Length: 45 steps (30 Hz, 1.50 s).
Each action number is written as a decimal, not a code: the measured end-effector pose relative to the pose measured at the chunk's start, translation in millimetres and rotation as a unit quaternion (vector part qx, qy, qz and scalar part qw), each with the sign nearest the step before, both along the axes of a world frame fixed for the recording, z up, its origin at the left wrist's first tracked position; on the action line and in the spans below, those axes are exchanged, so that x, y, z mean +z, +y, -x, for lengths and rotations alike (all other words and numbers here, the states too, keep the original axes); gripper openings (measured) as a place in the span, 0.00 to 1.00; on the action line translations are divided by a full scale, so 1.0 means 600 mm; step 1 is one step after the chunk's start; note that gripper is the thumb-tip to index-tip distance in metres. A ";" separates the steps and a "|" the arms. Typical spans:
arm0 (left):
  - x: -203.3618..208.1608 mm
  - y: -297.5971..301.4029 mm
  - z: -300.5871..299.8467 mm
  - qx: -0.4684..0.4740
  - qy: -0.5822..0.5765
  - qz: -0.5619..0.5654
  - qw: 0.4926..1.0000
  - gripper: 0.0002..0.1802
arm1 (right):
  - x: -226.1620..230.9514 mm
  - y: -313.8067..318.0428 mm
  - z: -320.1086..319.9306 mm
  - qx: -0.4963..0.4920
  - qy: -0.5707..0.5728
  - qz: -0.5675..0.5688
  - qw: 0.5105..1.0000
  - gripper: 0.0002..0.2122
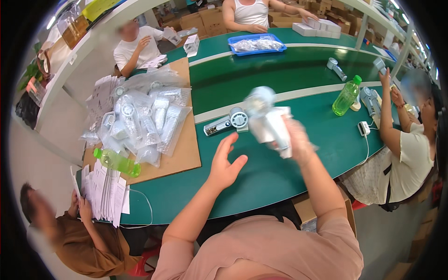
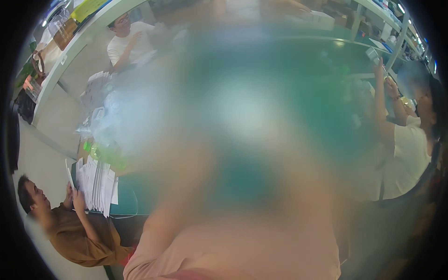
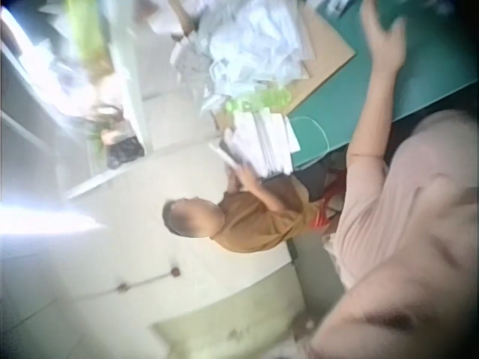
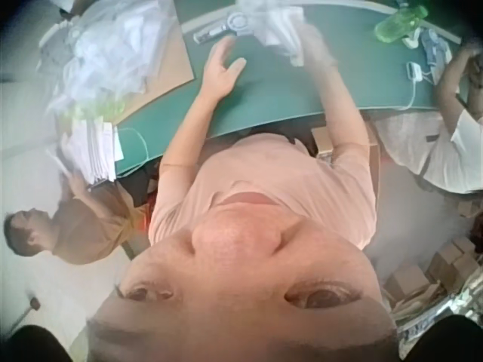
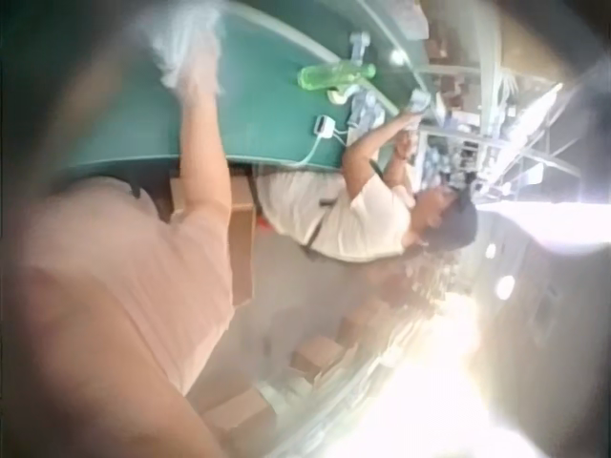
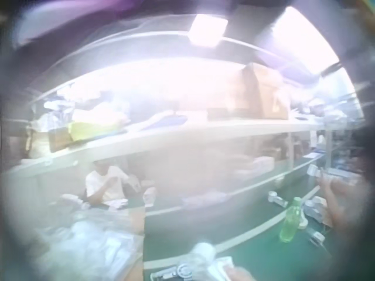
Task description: The person wipes handheld electronic devices with a white cloth, occasionally picking up a green bottle to moisten the cloth. They handle each device one at a time, wiping it thoroughly before placing it on the table. The process is repeated for multiple devices throughout the video.
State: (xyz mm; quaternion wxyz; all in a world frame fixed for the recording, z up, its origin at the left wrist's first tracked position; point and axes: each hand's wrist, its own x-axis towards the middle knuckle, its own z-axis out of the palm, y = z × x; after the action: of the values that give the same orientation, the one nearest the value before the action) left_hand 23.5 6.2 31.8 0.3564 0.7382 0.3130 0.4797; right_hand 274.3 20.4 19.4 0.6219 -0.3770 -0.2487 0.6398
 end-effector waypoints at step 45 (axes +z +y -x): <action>-0.045 0.046 0.116 -0.120 -0.202 0.385 0.892 0.26 | 0.013 0.020 0.198 0.221 -0.002 0.152 0.963 0.21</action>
State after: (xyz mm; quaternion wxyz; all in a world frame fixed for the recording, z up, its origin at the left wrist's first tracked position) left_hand -46.2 33.8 5.0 0.7232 0.4619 0.3037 0.4140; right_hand 155.6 32.4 27.2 0.3995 -0.4042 -0.2266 0.7910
